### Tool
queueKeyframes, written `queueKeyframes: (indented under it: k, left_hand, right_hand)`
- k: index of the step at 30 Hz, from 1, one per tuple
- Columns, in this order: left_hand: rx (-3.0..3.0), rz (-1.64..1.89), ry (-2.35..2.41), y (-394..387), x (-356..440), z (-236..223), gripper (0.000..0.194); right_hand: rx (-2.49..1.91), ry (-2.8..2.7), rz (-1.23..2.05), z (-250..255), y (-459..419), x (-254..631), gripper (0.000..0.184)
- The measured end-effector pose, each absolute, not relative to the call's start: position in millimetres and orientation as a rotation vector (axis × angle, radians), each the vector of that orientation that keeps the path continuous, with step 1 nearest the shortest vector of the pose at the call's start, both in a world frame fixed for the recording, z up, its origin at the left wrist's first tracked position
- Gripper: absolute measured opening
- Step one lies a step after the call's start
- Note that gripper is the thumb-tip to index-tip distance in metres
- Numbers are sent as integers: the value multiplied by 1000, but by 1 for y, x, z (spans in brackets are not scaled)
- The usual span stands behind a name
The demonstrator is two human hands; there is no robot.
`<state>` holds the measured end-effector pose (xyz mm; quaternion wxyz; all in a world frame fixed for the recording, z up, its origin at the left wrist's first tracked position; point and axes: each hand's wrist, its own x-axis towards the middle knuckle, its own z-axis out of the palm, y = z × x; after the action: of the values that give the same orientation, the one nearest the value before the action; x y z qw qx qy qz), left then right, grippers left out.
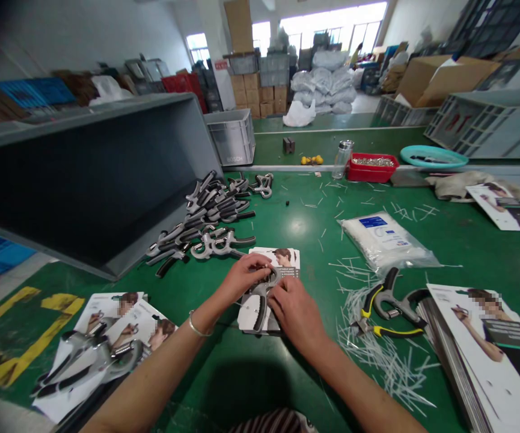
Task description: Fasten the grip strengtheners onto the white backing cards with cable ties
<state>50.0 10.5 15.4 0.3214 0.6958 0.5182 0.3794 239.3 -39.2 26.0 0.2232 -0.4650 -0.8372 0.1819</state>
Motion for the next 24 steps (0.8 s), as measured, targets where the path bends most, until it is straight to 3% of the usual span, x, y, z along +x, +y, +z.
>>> queueKeyframes:
  k: [9, 24]
  left_hand:
    - [2056, 1041, 1437, -9, 54, 5, 11]
    - [1969, 1073, 1410, -11, 54, -3, 16]
  right_hand:
    - [-1147, -1916, 758, 10, -7, 232, 14]
    - [-1135, -2141, 910, 11, -1, 241, 21]
